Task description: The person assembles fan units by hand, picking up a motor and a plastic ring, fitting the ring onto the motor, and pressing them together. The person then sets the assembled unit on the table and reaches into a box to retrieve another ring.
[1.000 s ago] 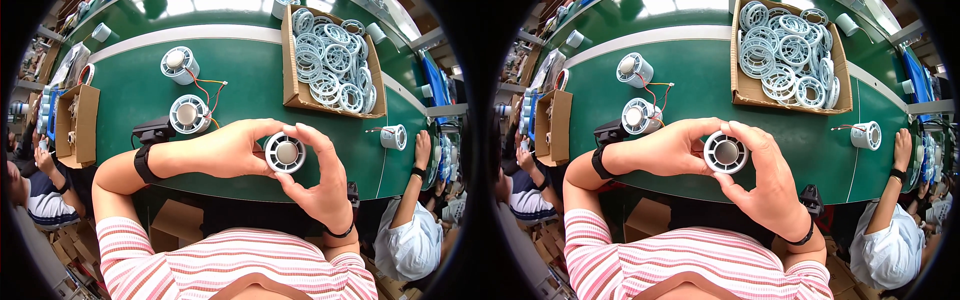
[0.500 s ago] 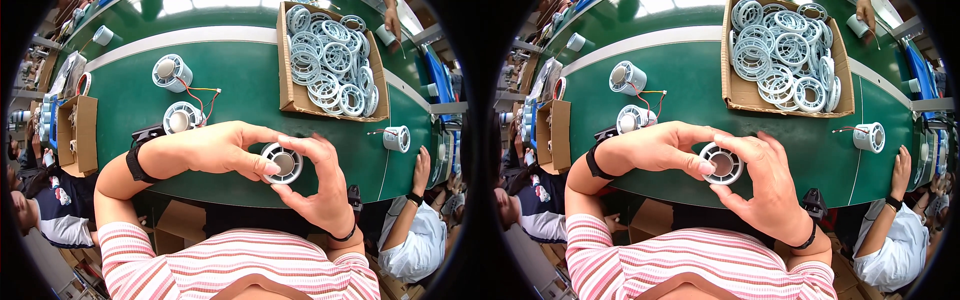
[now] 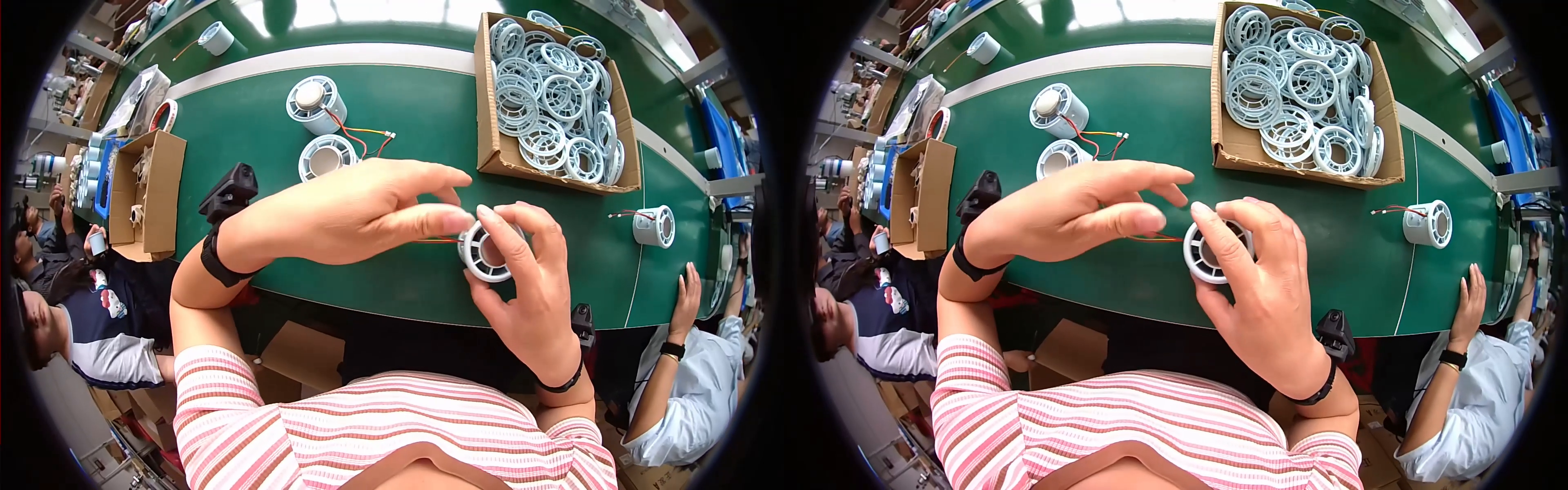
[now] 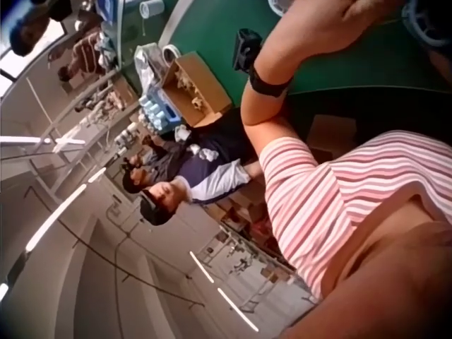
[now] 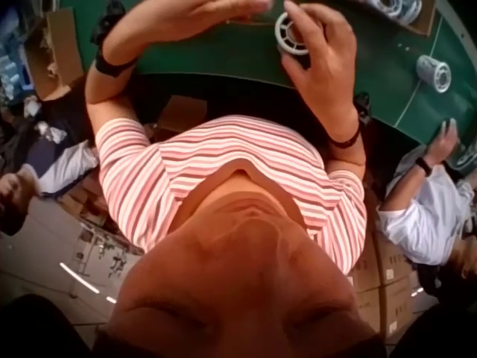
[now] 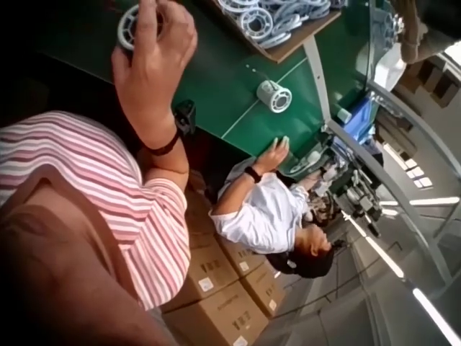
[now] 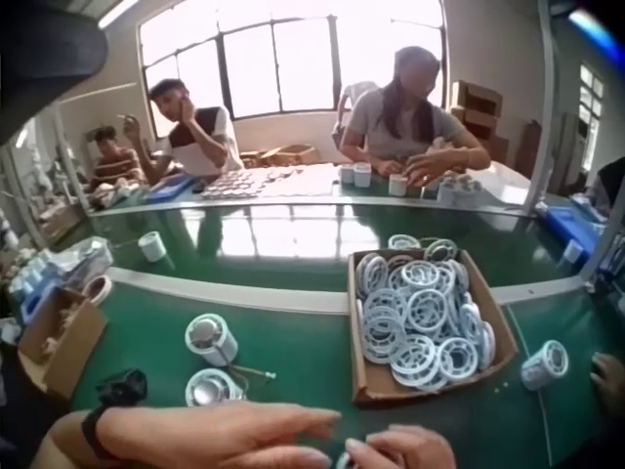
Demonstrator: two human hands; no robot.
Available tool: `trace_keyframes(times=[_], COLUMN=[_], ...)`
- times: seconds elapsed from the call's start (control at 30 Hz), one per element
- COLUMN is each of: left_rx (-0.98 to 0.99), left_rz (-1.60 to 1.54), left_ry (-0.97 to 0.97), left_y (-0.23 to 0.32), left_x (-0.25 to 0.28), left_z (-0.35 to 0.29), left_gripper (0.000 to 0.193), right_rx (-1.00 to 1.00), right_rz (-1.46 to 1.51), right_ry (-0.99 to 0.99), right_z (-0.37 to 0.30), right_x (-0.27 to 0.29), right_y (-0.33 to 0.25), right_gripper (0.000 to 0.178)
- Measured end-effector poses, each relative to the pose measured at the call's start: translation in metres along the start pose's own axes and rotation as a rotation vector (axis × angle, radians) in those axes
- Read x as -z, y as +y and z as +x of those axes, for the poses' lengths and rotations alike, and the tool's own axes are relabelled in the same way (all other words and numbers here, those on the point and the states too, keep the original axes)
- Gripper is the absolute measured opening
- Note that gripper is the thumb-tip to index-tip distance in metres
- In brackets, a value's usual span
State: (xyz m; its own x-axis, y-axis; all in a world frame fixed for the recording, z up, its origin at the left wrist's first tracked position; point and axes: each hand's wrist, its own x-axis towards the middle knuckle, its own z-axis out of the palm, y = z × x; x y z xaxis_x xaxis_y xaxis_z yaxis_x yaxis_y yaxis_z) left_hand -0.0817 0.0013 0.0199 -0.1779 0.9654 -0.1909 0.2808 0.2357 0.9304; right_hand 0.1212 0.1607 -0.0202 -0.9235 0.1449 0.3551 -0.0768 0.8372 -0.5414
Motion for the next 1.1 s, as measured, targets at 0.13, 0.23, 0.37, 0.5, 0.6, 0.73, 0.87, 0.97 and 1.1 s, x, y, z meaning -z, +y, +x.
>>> trace_keyframes(times=[0.13,0.23,0.37,0.5,0.6,0.73,0.87,0.97,1.1], left_rx=[-0.164,-0.105,-0.134,-0.207,-0.262,-0.357,-0.391,-0.324,-0.355], left_rz=[0.625,0.701,0.703,0.689,0.689,0.69,0.657,0.583,0.446], left_ry=[0.13,0.081,0.061,0.125,0.16,0.195,0.241,0.254,0.215], left_y=[-0.014,-0.007,-0.006,-0.013,-0.02,-0.027,-0.025,-0.021,-0.02], left_x=[0.008,0.004,0.003,0.0,-0.002,0.0,-0.003,-0.003,0.002], left_z=[-0.015,-0.017,-0.02,-0.02,-0.02,-0.019,-0.019,-0.019,-0.017], left_gripper=[0.034,0.029,0.025,0.02,0.017,0.015,0.015,0.016,0.018], right_rx=[-0.055,-0.073,-0.068,-0.086,-0.098,-0.065,-0.068,-0.079,-0.083], right_rz=[0.038,0.066,0.08,0.09,0.094,0.072,0.071,0.072,0.07], right_ry=[0.041,0.054,0.06,0.075,0.079,0.05,0.049,0.059,0.054], right_z=[-0.009,-0.011,-0.012,-0.014,-0.015,-0.012,-0.013,-0.012,-0.008], right_x=[-0.004,-0.003,-0.004,-0.005,-0.005,-0.001,-0.001,-0.001,-0.002], right_y=[0.0,0.002,0.003,0.003,0.002,0.003,0.002,0.002,0.003], right_gripper=[0.067,0.067,0.068,0.067,0.066,0.067,0.067,0.067,0.068])
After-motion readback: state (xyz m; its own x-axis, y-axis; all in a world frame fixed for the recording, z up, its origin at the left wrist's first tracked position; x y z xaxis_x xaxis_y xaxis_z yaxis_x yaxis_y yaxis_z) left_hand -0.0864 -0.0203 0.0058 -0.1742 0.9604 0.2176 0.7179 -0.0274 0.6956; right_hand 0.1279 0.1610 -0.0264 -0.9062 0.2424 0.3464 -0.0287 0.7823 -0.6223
